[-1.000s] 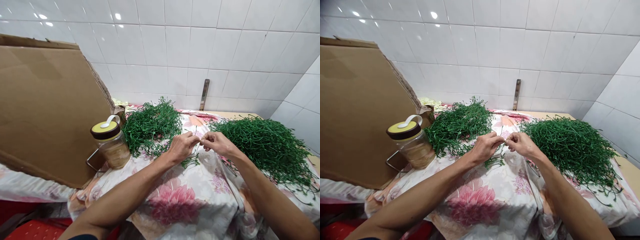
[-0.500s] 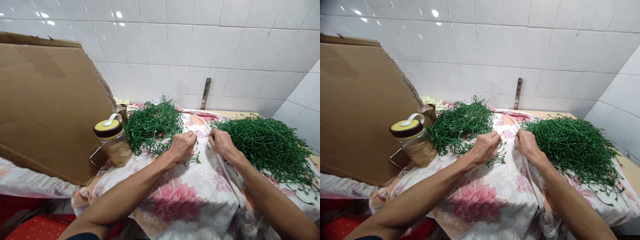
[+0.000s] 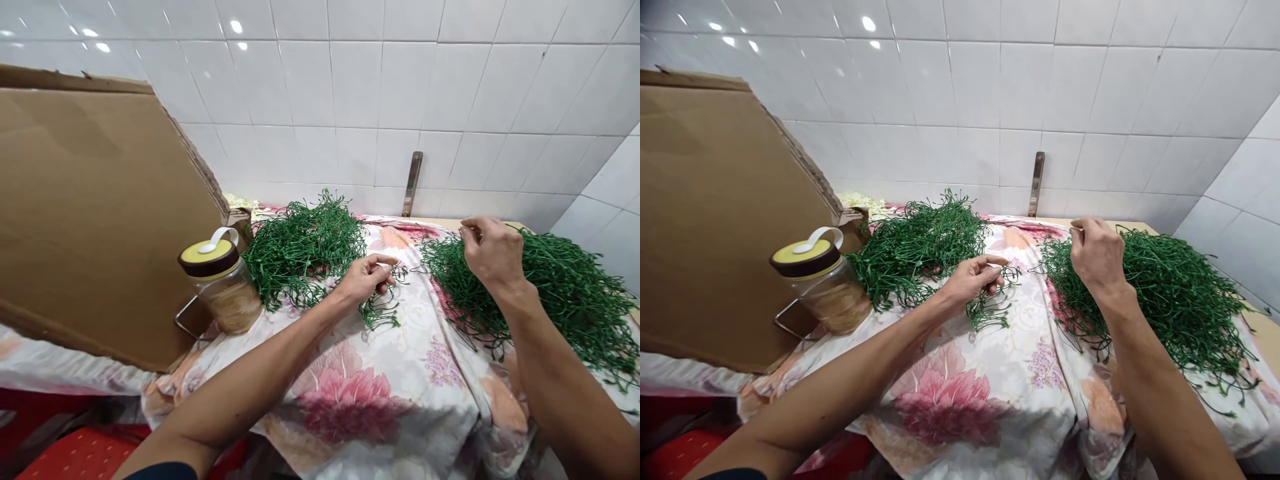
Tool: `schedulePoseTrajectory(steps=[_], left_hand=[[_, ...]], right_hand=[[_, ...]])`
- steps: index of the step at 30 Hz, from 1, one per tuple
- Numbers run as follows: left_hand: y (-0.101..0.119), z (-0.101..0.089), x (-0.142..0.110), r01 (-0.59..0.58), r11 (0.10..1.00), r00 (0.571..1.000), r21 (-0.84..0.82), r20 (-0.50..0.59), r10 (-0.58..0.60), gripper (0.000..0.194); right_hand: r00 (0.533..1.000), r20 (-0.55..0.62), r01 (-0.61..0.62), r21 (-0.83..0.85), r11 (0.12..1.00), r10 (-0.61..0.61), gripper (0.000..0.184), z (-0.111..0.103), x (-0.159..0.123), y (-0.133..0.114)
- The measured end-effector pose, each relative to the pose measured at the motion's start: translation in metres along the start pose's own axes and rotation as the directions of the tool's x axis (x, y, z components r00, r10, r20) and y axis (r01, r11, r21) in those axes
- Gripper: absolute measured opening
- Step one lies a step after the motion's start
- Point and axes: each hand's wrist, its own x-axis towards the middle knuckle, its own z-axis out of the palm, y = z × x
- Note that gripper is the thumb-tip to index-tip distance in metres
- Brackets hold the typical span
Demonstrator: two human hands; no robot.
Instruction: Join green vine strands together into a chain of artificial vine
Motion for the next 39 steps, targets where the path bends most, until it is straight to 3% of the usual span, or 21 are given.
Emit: schedulePoseTrajectory(steps=[4,6,8,10,12,15,22,26,32,35,39], left_hand=[[0.000,0.000,0.000,0.004,0.999,1.000,-0.041,0.029,-0.003,0.038],[-0.001,0.000,0.000,0.011,0.998,0.999,-0.069,0.042,-0.008,0.038],[-0.001,0.000,0.000,0.016,0.995,0.999,-0.100,0.050,-0.011,0.038],[-0.002,0.001,0.000,0.018,0.991,0.998,-0.134,0.058,-0.010,0.038],[-0.001,0.001,0.000,0.023,0.985,0.997,-0.171,0.071,-0.011,0.038],[0.001,0.002,-0.002,0.036,0.978,0.995,-0.204,0.095,-0.017,0.035],[0.003,0.003,-0.005,-0.023,0.991,0.996,-0.135,0.087,0.035,0.034],[0.001,0.003,-0.003,-0.184,0.981,0.982,0.060,0.051,0.182,0.031],[0.001,0.002,-0.006,-0.376,0.840,0.922,0.392,0.064,0.383,0.027],[0.000,0.001,-0.006,-0.372,0.817,0.921,0.441,0.064,0.385,0.029],[-0.003,0.001,-0.004,-0.318,0.895,0.948,0.313,0.095,0.304,0.032]], right_hand=[[0.998,-0.026,0.058,-0.036,0.998,-0.059,0.025,-0.003,-0.001,-0.002],[0.998,-0.019,0.054,0.085,0.995,-0.053,0.026,-0.006,-0.009,-0.020],[0.994,0.096,0.027,0.269,0.963,-0.055,0.024,-0.006,-0.021,-0.041],[0.952,0.303,-0.090,0.427,0.900,-0.048,0.022,-0.001,-0.032,-0.058],[0.871,0.486,-0.226,0.530,0.817,-0.075,0.022,0.007,-0.041,-0.067],[0.790,0.600,-0.347,0.607,0.715,-0.126,0.023,0.018,-0.047,-0.068],[0.771,0.628,-0.425,0.625,0.655,-0.100,0.025,0.017,-0.041,-0.064],[0.752,0.653,-0.469,0.628,0.621,-0.093,0.026,0.016,-0.042,-0.065],[0.699,0.706,-0.559,0.639,0.528,-0.115,0.029,0.016,-0.041,-0.061],[0.697,0.708,-0.566,0.641,0.518,-0.115,0.029,0.018,-0.042,-0.058],[0.696,0.705,-0.567,0.655,0.499,-0.134,0.027,0.022,-0.043,-0.055]])
